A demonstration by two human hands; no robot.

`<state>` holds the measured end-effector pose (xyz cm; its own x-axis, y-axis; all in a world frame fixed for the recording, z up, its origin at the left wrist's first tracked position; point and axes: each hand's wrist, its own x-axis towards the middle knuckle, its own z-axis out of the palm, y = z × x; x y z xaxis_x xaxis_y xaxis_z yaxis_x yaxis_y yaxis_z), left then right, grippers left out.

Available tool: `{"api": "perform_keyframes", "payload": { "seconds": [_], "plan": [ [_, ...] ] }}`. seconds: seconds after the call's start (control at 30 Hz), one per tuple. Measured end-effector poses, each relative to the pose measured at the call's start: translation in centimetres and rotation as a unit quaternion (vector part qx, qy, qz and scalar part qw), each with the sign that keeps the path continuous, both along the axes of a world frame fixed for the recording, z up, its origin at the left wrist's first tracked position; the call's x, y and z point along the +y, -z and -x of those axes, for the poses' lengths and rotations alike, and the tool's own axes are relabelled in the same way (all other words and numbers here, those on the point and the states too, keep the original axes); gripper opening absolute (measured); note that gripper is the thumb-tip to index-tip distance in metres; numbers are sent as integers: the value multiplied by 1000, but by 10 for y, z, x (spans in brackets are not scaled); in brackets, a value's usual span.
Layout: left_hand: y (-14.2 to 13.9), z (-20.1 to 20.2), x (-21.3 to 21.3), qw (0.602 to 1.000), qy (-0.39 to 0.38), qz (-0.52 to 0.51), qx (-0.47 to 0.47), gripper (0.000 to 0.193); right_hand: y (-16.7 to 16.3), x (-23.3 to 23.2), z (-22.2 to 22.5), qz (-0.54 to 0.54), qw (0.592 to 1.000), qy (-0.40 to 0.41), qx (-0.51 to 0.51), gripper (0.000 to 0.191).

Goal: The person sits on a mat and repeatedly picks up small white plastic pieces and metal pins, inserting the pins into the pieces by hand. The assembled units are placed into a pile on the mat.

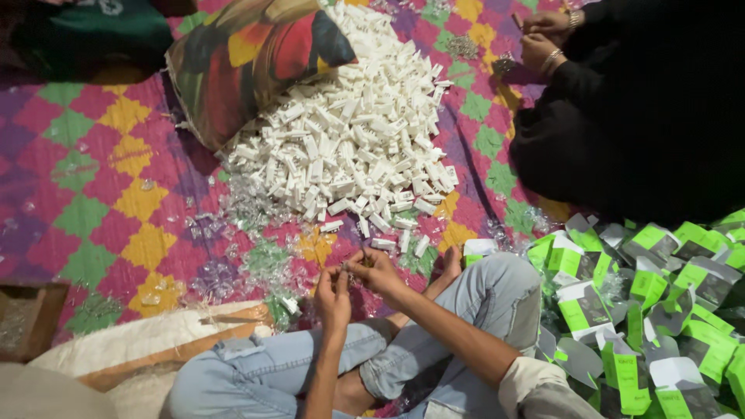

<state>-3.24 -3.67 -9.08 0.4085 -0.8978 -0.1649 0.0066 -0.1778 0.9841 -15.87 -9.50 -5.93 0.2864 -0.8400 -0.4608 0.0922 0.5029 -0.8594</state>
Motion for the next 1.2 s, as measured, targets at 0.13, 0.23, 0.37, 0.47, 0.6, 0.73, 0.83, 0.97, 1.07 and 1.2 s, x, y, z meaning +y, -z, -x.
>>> {"api": "perform_keyframes", "payload": {
  "seconds": [0.13, 0.23, 0.37, 0.47, 0.6, 0.73, 0.83, 0.97, 1.07, 1.2],
  "plan": [
    [-6, 2, 0, 999, 30, 2, 31, 14, -1, 0, 0, -28, 1000, 3, -12, 8],
    [-14, 2, 2, 1000, 4, 9, 8, 14, 5, 1, -4, 54, 998, -7, -38, 9],
    [-27, 0, 6, 999, -16, 22, -17, 16, 10, 3, -7, 130, 991, 9, 8, 7],
    [-36, 4, 3, 997, -32, 54, -40, 18, 8, 4, -8, 113, 993, 23, -3, 7],
    [-42, 5, 5, 996, -38, 68, -46, 14, 2, 9, -9, 80, 997, 18, -5, 6],
    [-41, 2, 5, 996, -51, 59, -35, 11, 2, 9, -8, 70, 997, -8, -4, 9],
    [-38, -3, 7, 994, -58, 56, -71, 8, 4, 8, -7, 136, 987, -68, 47, 13],
    [-33, -10, 9, 997, -31, 66, -29, 6, 2, 9, -7, 144, 983, -97, 60, 21],
    [-31, -13, 9, 997, -5, 62, -38, 10, -5, 9, -7, 172, 975, -115, 85, 23],
    [-32, -9, 8, 998, -10, 43, -52, 18, -17, 9, -7, 179, 966, -123, 138, 22]
  ]
}}
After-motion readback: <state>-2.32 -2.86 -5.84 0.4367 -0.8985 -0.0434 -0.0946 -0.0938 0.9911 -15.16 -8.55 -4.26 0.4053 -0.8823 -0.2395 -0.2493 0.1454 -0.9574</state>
